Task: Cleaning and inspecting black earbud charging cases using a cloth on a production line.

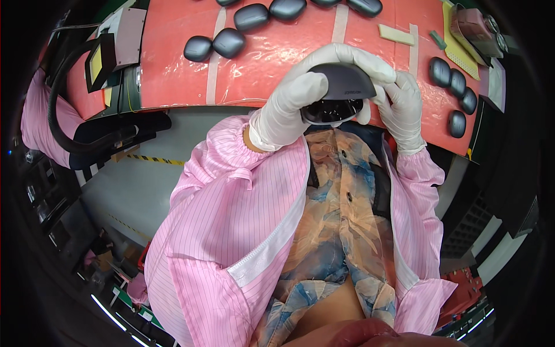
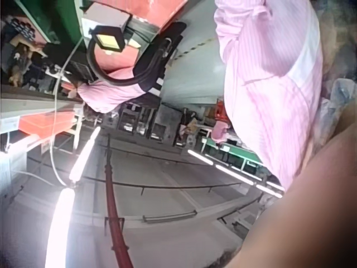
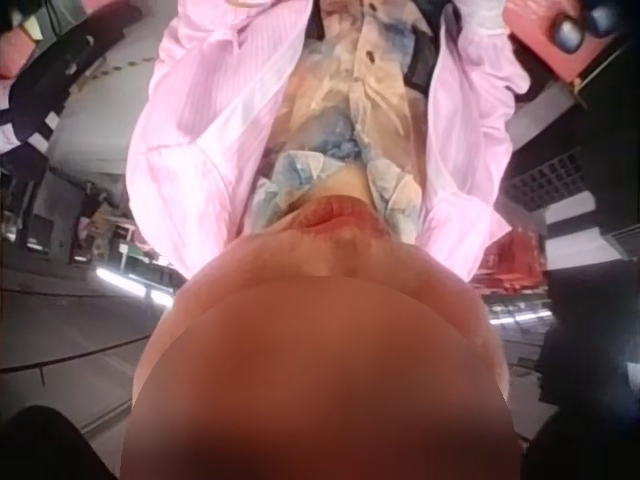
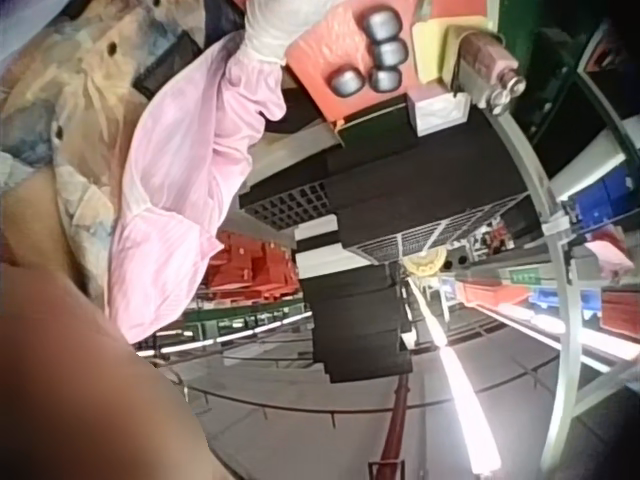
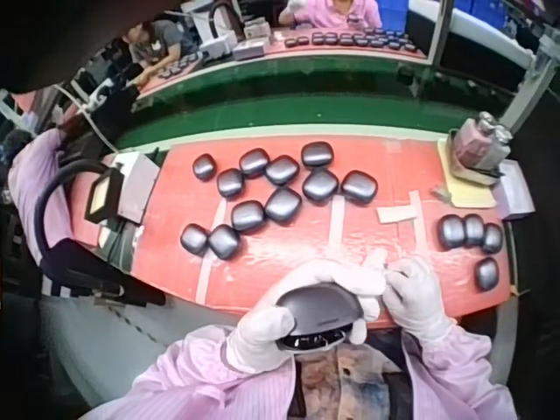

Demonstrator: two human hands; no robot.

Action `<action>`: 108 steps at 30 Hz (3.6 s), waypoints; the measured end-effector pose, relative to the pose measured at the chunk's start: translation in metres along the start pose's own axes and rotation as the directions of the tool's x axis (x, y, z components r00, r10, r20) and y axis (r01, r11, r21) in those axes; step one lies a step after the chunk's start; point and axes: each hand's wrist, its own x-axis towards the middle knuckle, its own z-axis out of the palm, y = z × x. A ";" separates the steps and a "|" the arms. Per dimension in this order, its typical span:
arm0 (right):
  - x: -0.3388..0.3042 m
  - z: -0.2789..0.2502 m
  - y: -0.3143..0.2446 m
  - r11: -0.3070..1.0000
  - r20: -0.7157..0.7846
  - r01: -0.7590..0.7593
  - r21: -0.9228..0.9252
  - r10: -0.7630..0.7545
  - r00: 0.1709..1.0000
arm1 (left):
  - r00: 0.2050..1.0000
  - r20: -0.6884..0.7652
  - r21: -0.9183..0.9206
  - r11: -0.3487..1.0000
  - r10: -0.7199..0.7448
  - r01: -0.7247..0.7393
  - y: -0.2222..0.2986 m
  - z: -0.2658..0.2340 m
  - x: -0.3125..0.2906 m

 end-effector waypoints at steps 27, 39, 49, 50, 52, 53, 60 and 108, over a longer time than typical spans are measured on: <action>0.037 -0.004 -0.054 0.990 -0.278 0.032 0.139 0.008 0.961 | 0.891 -0.342 -0.587 0.809 -0.298 0.045 -0.006 -0.003 0.008; 0.041 0.011 -0.056 0.998 -0.288 0.030 0.062 -0.011 0.957 | 0.867 -0.270 -0.848 0.530 -0.420 -0.008 -0.009 0.003 0.007; 0.047 -0.014 -0.063 0.483 0.340 -0.411 0.773 0.232 0.911 | 0.877 -0.246 -0.701 0.700 -0.412 0.133 -0.012 -0.002 0.003; 0.046 -0.014 -0.062 0.485 0.337 -0.411 0.772 0.236 0.912 | 0.878 -0.240 -0.701 0.699 -0.413 0.137 -0.014 -0.002 0.002; 0.044 -0.011 -0.059 0.398 0.396 -0.450 0.800 0.214 0.893 | 0.973 -0.168 -0.563 0.826 -0.156 0.035 -0.021 -0.004 -0.004; 0.043 -0.012 -0.059 0.399 0.396 -0.449 0.800 0.212 0.894 | 0.973 -0.169 -0.562 0.826 -0.154 0.033 -0.020 -0.005 -0.004; 0.041 -0.014 -0.064 0.245 0.361 -0.401 0.883 0.195 0.912 | 0.940 -0.119 -0.675 0.721 -0.318 0.158 -0.011 -0.008 -0.001; -0.064 -0.059 0.019 0.846 -0.501 -0.433 -0.311 0.241 0.831 | 0.993 0.094 0.902 -0.415 -0.074 -0.116 0.006 -0.038 0.158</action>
